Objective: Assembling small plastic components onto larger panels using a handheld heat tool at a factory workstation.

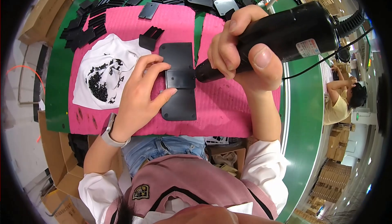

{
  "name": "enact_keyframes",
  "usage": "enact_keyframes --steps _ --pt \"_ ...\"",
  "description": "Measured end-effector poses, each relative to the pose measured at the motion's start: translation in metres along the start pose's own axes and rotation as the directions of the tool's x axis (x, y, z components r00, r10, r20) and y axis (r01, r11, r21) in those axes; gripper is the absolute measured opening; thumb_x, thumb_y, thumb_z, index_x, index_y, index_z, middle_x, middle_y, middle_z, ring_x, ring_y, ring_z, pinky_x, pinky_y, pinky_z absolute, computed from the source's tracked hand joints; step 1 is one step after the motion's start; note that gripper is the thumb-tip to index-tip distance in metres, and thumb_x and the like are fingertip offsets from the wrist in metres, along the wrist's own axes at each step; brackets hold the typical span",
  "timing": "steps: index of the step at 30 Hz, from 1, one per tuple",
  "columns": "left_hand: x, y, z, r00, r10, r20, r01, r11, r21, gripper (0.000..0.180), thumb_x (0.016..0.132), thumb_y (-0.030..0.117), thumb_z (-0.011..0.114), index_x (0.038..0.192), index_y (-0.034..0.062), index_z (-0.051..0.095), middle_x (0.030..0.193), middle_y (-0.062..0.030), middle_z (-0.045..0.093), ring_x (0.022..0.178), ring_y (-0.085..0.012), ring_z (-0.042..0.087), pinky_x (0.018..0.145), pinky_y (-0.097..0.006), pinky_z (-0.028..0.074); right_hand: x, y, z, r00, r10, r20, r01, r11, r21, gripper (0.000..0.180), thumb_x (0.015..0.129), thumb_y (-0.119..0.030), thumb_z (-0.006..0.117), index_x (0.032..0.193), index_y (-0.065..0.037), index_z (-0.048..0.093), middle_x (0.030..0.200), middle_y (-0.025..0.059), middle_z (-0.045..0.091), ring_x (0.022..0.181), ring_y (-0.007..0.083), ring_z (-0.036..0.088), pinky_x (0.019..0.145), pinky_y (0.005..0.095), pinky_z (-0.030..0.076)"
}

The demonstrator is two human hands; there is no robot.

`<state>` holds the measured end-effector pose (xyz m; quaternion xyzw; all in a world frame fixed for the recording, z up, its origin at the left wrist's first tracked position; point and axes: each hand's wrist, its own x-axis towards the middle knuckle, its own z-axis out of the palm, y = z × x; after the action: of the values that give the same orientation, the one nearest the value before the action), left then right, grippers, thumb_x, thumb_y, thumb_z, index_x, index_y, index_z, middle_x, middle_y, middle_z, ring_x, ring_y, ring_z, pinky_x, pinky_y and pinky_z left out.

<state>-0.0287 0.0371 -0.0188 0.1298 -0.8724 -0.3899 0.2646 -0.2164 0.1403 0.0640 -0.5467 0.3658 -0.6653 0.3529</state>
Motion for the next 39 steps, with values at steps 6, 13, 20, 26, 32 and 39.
enact_keyframes --steps 6,13,20,26,32,39 --pt "0.0 -0.002 0.002 1.0 0.005 0.003 -0.004 1.0 -0.015 0.041 0.07 0.006 0.071 0.107 0.0001 0.055 0.113 -0.013 0.049 0.102 -0.0285 0.052 0.087 -0.034 0.043 0.003 0.005 0.01 0.999 -0.028 0.046 0.029 0.999 -0.03 0.032 0.077 -0.022 0.066 0.09 -0.002 0.043 0.057 0.0046 0.047 0.041 0.0112 0.043 0.039 0.024 0.036" --pt "-0.001 -0.001 0.0 1.0 -0.016 0.015 0.017 1.0 -0.024 0.039 0.071 0.008 0.071 0.105 0.0002 0.055 0.112 -0.0133 0.05 0.102 -0.0303 0.053 0.086 -0.035 0.043 0.006 0.009 0.003 0.995 0.017 0.095 -0.015 1.0 -0.021 0.032 0.08 -0.023 0.067 0.09 -0.003 0.044 0.057 0.0041 0.047 0.04 0.0105 0.042 0.039 0.0238 0.035" --pt "0.002 0.001 0.001 1.0 0.013 0.003 -0.013 1.0 -0.009 0.037 0.072 0.011 0.071 0.104 0.0002 0.055 0.112 -0.0146 0.05 0.101 -0.0335 0.054 0.084 -0.037 0.045 0.005 0.01 0.001 0.995 0.013 0.095 -0.008 0.998 -0.055 0.028 0.081 -0.018 0.065 0.086 -0.002 0.043 0.055 0.004 0.045 0.04 0.0105 0.041 0.039 0.0242 0.035" --pt "0.008 0.003 0.005 0.997 0.075 0.007 -0.075 0.997 0.015 0.035 0.072 0.01 0.07 0.102 -0.0002 0.055 0.11 -0.014 0.049 0.097 -0.034 0.055 0.082 -0.038 0.045 -0.001 0.007 0.014 0.999 -0.029 -0.027 0.026 0.993 -0.113 0.034 0.075 -0.02 0.072 0.088 -0.001 0.047 0.054 0.0037 0.047 0.041 0.0102 0.043 0.04 0.0244 0.037" --pt "0.016 0.028 0.008 0.995 -0.022 0.1 -0.053 0.722 0.69 0.082 0.07 0.067 0.057 0.102 -0.0089 0.054 0.058 -0.0104 0.057 0.052 -0.0267 0.057 0.05 -0.037 0.046 -0.028 -0.047 -0.005 0.893 0.255 -0.371 -0.355 0.905 -0.233 0.054 0.067 -0.012 0.078 0.111 0.001 0.05 0.073 0.004 0.056 0.057 0.01 0.053 0.053 0.0238 0.044" --pt "0.049 0.048 0.035 0.922 -0.274 0.273 -0.08 0.554 0.829 0.091 0.054 0.062 0.074 0.1 -0.0142 0.053 0.062 -0.016 0.061 0.061 -0.0276 0.064 0.053 -0.033 0.05 -0.09 -0.009 -0.056 0.829 0.095 -0.551 -0.543 0.376 -0.751 0.069 0.067 -0.011 0.075 0.127 -0.002 0.042 0.102 0.0147 0.058 0.092 0.0296 0.058 0.084 0.0377 0.046"
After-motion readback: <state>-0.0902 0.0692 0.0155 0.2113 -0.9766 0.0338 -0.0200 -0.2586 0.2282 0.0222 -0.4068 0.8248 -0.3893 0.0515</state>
